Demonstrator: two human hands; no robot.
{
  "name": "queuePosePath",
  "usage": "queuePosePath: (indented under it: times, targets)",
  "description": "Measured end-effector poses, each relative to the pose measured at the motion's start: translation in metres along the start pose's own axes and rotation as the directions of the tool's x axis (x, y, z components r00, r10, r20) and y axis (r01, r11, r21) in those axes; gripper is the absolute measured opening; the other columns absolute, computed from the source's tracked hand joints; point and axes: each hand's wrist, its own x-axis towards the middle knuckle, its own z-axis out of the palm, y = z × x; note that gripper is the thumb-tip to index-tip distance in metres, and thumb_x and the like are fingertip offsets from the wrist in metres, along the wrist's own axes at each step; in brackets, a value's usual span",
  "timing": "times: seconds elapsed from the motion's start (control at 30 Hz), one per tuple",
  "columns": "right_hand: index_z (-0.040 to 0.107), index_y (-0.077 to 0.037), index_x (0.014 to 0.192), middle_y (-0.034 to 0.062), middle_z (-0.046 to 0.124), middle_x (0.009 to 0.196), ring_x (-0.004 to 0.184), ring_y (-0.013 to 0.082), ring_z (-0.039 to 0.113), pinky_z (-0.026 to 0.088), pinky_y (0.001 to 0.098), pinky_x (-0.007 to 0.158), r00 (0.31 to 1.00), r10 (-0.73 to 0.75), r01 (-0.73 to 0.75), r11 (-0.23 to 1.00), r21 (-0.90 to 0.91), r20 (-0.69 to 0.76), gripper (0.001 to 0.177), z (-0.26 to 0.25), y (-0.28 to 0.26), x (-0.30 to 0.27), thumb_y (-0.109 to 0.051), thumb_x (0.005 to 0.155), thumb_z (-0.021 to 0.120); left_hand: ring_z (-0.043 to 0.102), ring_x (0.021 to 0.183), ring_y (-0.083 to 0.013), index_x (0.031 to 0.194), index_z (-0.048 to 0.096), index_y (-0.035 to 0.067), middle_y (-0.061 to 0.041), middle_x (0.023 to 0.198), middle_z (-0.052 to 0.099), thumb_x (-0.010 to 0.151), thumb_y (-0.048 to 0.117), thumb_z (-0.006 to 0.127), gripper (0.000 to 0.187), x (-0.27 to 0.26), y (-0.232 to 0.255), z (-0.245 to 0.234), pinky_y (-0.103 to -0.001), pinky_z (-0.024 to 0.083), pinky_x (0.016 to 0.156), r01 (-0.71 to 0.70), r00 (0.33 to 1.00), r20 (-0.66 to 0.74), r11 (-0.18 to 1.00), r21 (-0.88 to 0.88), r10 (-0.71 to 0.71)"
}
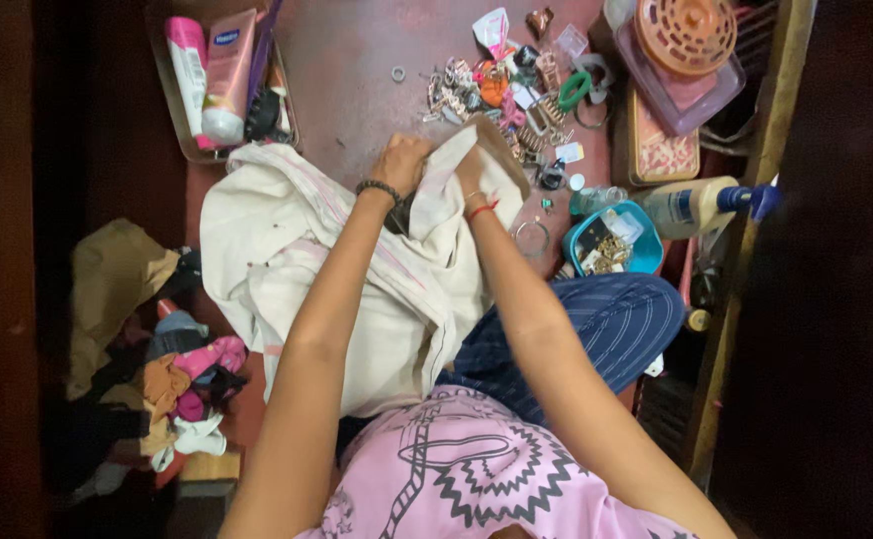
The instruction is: The person sits on the floor and handles a small round container of rhinestones, picking at its contents. They then place jewelry pieces into a plastic storage box, wipe the box with a cloth, and sort assorted jewelry items into the box.
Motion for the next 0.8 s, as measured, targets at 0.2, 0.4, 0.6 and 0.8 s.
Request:
queuePosePath:
  times: [0.2,0.4,0.6,0.8]
  targets:
    - [0.071,-0.006,0.107,0.0154,0.068,0.108,0.105,0.0331,0.064,0.049,0.047,0.091,0.996,0.078,-0.082,0.992,-0.097,-0.047,0.027,0.033,-0.018,-0.013,-0.028,0.101,0.056,0.058,0.116,-0.038,0.115,0.068,0.01,-0.013,0.12,0.069,0.092,0.009,0.056,0.026,-0.006,-0.001,0.0,-0.046,0.049,0.099,-0.03,0.999,-0.035,0.999,-0.022,0.029]
    - [0.069,-0.006,0.108,0.0157,0.067,0.108,0.106,0.0335,0.062,0.047,0.0475,0.093,0.842,-0.086,0.025,0.992,0.12,0.532,0.027,0.04,0.017,-0.064,-0.028,0.102,0.056,0.055,0.118,-0.0361,0.121,0.068,0.013,-0.011,0.124,0.066,0.091,0.015,0.059,0.031,-0.01,0.008,-0.005,-0.047,0.046,0.098,0.016,0.999,-0.037,1.0,-0.004,-0.016]
    - [0.068,-0.005,0.108,0.0159,0.065,0.109,0.108,0.0338,0.06,0.045,0.0479,0.095,0.783,-0.169,0.026,0.971,0.239,0.598,0.027,0.042,0.028,-0.071,-0.028,0.102,0.057,0.055,0.12,-0.0321,0.122,0.068,0.015,-0.009,0.123,0.067,0.093,0.013,0.057,0.031,-0.008,0.006,-0.003,-0.05,0.041,0.098,0.04,0.999,-0.005,0.995,0.093,-0.039]
    - [0.066,-0.004,0.109,0.0162,0.064,0.109,0.109,0.0342,0.058,0.044,0.0484,0.098,0.909,-0.109,-0.002,0.964,0.267,0.401,0.027,0.01,0.045,-0.086,-0.029,0.103,0.057,0.056,0.121,-0.0267,0.117,0.071,0.019,-0.006,0.119,0.067,0.092,0.011,0.056,0.03,-0.003,0.008,0.001,-0.055,0.036,0.103,-0.129,0.986,-0.054,0.929,0.348,0.157]
